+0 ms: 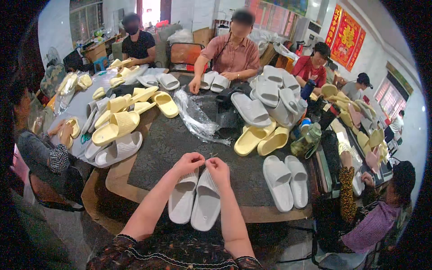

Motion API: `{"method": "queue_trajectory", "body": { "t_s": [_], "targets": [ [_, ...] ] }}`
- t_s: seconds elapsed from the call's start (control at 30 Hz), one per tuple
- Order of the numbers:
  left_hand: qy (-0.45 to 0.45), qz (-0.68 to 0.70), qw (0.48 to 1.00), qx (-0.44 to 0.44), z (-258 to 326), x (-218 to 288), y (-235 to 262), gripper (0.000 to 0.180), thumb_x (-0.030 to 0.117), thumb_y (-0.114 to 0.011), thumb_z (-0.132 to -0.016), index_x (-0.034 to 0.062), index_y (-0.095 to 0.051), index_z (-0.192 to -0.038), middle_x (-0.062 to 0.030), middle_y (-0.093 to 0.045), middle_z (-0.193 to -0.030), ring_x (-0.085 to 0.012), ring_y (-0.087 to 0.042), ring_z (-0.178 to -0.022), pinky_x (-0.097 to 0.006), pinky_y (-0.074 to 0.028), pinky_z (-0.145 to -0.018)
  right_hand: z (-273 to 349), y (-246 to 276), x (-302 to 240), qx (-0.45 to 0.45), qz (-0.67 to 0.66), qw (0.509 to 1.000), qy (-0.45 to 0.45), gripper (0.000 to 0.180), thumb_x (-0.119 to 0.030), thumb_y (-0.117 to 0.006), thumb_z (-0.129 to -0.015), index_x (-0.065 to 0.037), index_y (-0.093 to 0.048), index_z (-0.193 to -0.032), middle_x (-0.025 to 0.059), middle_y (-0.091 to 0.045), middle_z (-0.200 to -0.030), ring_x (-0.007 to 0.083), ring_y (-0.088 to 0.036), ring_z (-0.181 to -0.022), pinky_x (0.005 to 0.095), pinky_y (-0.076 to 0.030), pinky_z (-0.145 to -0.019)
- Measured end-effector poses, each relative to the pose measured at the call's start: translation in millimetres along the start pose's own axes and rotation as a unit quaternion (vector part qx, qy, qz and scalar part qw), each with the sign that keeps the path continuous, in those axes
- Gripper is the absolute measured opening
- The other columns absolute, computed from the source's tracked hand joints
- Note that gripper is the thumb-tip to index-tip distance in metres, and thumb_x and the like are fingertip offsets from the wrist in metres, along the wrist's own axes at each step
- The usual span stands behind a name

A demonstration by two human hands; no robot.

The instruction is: The person takes pairs of slide slippers and fastens them together with plastic tag loops by hand.

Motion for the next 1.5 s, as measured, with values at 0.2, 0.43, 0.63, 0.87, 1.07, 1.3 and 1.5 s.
{"method": "queue_trajectory", "body": {
  "t_s": [0.2, 0.43, 0.63, 0.87, 1.07, 1.3, 1.5],
  "targets": [
    [-0.015, -0.029, 0.998, 0.056, 0.1, 0.2, 9.8, 0.017, 0.017, -0.065, -0.084, 0.0033, -0.067, -0.093, -0.0041, -0.065, -0.079, -0.0101, -0.059, -0.073, -0.028, -0.048, -0.068, 1.6, 6.3, 2.1, 0.058, -0.053, 0.997, 0.001, 0.019, -0.018, -0.067, -0.087, 0.000, -0.066, -0.091, -0.0031, -0.061, -0.075, 0.0039, -0.052, -0.068, 0.0201, -0.042, -0.063],
    [-0.016, 0.021, 1.000, 0.015, 0.4, -9.0, 6.7, 0.016, 0.017, -0.064, -0.085, 0.0033, -0.066, -0.093, 0.0002, -0.064, -0.079, -0.0079, -0.056, -0.072, -0.026, -0.047, -0.068, 4.4, 0.4, -2.1, 0.046, -0.103, 0.994, -0.010, 0.017, -0.018, -0.065, -0.089, -0.001, -0.066, -0.092, -0.0046, -0.060, -0.075, 0.0038, -0.051, -0.068, 0.0202, -0.042, -0.063],
    [0.005, 0.014, 1.000, -0.014, 2.3, 5.3, -1.2, 0.018, 0.018, -0.064, -0.085, 0.0022, -0.067, -0.094, -0.0013, -0.065, -0.082, -0.0084, -0.056, -0.074, -0.026, -0.047, -0.069, 0.3, -2.0, 16.6, -0.029, -0.005, 0.999, -0.030, 0.017, -0.017, -0.067, -0.087, 0.000, -0.066, -0.090, -0.0039, -0.061, -0.076, 0.0029, -0.051, -0.069, 0.0204, -0.042, -0.062],
    [0.006, 0.009, 1.000, 0.000, -3.2, 1.0, 0.0, 0.017, 0.016, -0.064, -0.085, 0.0017, -0.066, -0.094, -0.0013, -0.065, -0.082, -0.0080, -0.056, -0.076, -0.026, -0.046, -0.069, -1.9, 4.7, 7.9, -0.001, -0.017, 1.000, 0.002, 0.016, -0.018, -0.066, -0.087, -0.002, -0.067, -0.091, 0.0000, -0.064, -0.075, 0.0062, -0.055, -0.067, 0.0232, -0.045, -0.062],
    [0.017, 0.021, 0.998, 0.050, -5.9, -3.8, 10.0, 0.018, 0.016, -0.066, -0.085, 0.0015, -0.066, -0.096, -0.0014, -0.065, -0.081, -0.0095, -0.058, -0.075, -0.026, -0.047, -0.070, -5.7, 7.8, 9.7, 0.054, -0.019, 0.998, 0.004, 0.018, -0.019, -0.066, -0.086, -0.002, -0.066, -0.091, 0.0016, -0.063, -0.070, 0.0064, -0.056, -0.065, 0.0243, -0.045, -0.061],
    [-0.006, 0.013, 0.999, 0.034, -1.3, -1.2, 4.7, 0.016, 0.016, -0.064, -0.086, 0.0010, -0.066, -0.091, -0.0016, -0.065, -0.080, -0.0096, -0.058, -0.074, -0.026, -0.048, -0.070, 0.1, 3.7, 10.0, 0.044, -0.019, 0.999, 0.000, 0.018, -0.020, -0.065, -0.087, -0.002, -0.066, -0.091, -0.0013, -0.062, -0.071, 0.0047, -0.051, -0.063, 0.0236, -0.043, -0.059],
    [0.017, 0.046, 0.999, -0.010, -3.6, -10.9, 2.0, 0.018, 0.016, -0.064, -0.085, 0.0005, -0.066, -0.093, -0.0026, -0.066, -0.082, -0.0102, -0.059, -0.075, -0.027, -0.048, -0.071, 5.8, -1.1, -6.0, -0.010, 0.050, 0.999, -0.015, 0.016, -0.017, -0.066, -0.087, -0.001, -0.065, -0.092, -0.0013, -0.062, -0.074, 0.0044, -0.053, -0.068, 0.0217, -0.044, -0.062]
  ]
}}
Point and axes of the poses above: each hand's wrist, its own z-axis away from the middle knuckle, its own y-axis out of the back of the hand, x = y × z, the point moved 6 cm from there along -z, towards the middle knuckle
